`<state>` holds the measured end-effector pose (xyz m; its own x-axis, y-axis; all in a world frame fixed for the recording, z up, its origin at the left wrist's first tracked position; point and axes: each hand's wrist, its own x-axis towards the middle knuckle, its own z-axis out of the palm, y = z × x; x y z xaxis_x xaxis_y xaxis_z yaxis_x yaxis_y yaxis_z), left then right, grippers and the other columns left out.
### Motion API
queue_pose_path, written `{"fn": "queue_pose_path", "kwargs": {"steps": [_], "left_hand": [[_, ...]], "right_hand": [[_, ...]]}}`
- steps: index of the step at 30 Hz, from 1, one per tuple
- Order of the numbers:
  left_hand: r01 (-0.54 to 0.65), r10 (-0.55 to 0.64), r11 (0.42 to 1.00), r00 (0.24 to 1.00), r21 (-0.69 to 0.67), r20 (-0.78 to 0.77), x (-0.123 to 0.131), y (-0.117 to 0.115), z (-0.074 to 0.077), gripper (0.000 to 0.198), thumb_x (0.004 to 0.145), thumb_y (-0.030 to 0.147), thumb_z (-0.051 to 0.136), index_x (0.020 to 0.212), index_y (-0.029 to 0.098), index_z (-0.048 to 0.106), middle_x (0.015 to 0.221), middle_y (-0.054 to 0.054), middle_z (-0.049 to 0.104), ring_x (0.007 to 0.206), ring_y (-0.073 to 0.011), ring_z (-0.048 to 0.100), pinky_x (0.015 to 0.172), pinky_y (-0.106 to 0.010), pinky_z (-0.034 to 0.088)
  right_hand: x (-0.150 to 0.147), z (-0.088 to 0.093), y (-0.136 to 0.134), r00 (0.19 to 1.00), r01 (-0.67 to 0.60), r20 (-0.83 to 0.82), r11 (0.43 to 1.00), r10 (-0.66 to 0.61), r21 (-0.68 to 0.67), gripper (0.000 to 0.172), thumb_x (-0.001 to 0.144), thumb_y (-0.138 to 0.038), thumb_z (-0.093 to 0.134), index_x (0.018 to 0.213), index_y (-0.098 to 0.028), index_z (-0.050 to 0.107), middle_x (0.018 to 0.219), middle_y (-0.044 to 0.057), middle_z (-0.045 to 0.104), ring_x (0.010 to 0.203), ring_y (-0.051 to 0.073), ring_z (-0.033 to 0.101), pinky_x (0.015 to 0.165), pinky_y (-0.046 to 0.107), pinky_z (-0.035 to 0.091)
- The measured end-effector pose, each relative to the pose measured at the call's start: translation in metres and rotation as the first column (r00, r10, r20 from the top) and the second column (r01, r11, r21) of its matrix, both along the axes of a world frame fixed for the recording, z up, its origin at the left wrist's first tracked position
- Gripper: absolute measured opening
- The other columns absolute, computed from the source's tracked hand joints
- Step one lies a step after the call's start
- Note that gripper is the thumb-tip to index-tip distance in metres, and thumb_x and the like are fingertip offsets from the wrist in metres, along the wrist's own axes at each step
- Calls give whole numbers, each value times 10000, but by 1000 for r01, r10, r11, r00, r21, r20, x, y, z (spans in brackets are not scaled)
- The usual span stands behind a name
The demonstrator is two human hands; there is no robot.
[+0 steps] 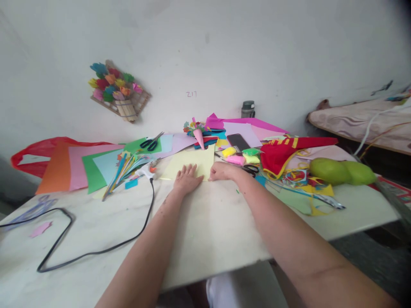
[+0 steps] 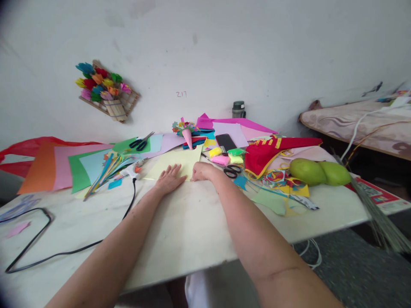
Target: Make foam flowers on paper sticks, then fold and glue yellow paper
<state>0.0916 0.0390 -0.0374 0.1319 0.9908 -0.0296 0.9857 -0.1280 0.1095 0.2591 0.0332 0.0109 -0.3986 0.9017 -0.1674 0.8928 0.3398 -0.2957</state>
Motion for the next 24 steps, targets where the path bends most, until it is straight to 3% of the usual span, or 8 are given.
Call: {"fn": "queue_pose_path", "kwargs": {"steps": [9,13,18,21,24], "left_hand": [[-5,5,1000,1000,-5,-3,1,-2,1,759,751,639,184,1391,232,151,1463,-5,95,1330,-242,15,1058,-421,75],[-13,13,1000,1000,1,-5,3,-3,1,769,740,660,186,1387,246,162,1462,-2,102,1329,-252,7,1056,-434,77],[-29,28,999,999,-14,-24,4,-2,2,766,734,667,194,1388,271,147,1463,9,86,1327,-264,0,1047,-479,61],[-30,30,999,999,-29,-25,4,-2,3,763,733,666,198,1388,278,137,1463,13,73,1327,-268,2,1038,-507,54],[-30,29,999,999,-33,-16,5,-3,5,769,731,667,203,1388,273,136,1463,8,74,1327,-272,10,1034,-516,57]], "right_hand": [[-6,7,-3,997,27,74,999,-25,-25,260,697,-310,600,875,-136,674,877,66,670,755,160,596,583,205,398],[-9,6,4,994,45,105,998,-40,-50,349,676,-316,630,965,-121,653,948,93,660,808,173,597,639,218,414],[-7,-1,18,984,118,142,989,-105,-84,397,625,-392,662,916,-122,666,856,88,671,767,189,605,619,239,423],[-2,-2,16,990,123,82,986,-114,-111,281,628,-376,666,783,-142,675,710,51,662,692,168,601,589,223,419],[-3,0,7,971,176,-144,977,-193,-119,190,688,-318,628,717,-131,636,596,31,615,559,119,564,522,200,412]]}}
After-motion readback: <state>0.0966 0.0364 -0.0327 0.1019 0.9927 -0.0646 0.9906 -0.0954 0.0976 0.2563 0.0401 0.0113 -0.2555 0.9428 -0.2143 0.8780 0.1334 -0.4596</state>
